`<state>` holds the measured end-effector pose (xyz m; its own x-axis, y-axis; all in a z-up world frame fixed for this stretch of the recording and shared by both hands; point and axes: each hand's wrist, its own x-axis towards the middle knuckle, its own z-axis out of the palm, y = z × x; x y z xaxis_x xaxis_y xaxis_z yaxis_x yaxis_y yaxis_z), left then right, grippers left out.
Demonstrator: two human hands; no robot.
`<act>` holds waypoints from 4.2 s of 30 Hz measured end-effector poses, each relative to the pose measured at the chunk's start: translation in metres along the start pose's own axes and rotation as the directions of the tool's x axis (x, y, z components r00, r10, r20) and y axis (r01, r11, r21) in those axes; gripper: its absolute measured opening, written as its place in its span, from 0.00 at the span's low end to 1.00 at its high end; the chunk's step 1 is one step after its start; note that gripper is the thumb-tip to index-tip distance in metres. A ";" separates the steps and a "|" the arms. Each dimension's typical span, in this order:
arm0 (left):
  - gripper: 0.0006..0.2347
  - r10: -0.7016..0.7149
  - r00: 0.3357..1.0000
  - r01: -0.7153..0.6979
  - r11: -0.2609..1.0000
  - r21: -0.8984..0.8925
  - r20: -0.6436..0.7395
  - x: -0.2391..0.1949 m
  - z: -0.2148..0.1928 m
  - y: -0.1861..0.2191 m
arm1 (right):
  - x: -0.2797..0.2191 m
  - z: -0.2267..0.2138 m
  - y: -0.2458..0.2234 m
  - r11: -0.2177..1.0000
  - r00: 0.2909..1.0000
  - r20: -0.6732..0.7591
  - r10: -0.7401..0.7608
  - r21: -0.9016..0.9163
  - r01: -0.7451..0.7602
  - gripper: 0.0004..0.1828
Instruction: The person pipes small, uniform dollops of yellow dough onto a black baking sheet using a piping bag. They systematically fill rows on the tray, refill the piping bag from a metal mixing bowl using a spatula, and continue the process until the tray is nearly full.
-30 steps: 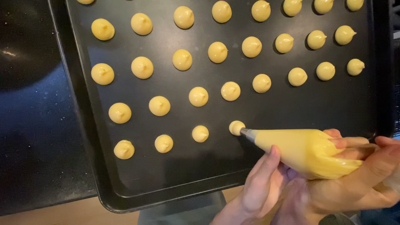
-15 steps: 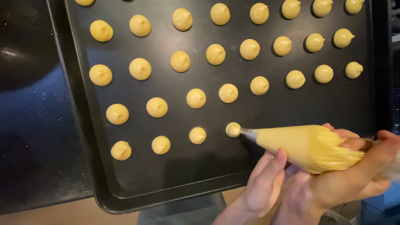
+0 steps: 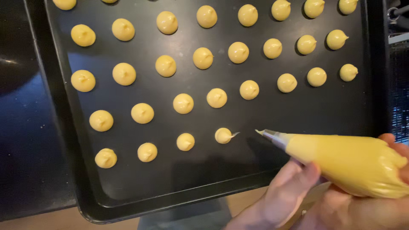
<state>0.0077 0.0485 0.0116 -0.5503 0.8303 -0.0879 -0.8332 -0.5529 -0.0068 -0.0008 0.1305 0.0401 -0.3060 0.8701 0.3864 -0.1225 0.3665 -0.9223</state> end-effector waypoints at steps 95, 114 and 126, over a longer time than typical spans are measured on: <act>0.28 0.112 0.988 -0.111 0.994 0.021 -0.102 0.128 0.000 -0.102 | 0.137 -0.085 0.075 0.996 0.995 0.054 0.082 0.041 -0.085 0.20; 0.27 0.010 0.997 -0.013 0.999 -0.030 -0.078 0.193 0.016 -0.155 | 0.197 -0.112 0.090 0.987 0.996 -0.026 -0.086 -0.135 0.082 0.15; 0.22 0.046 0.991 -0.054 0.997 -0.058 -0.123 0.199 -0.015 -0.180 | 0.201 -0.113 0.093 0.986 1.000 -0.003 -0.029 -0.166 0.028 0.16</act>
<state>0.0495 0.3121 -0.0198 -0.5774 0.7889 -0.2103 -0.7979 -0.5998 -0.0595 0.0328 0.3764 0.0322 -0.2992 0.8600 0.4133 0.0272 0.4407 -0.8972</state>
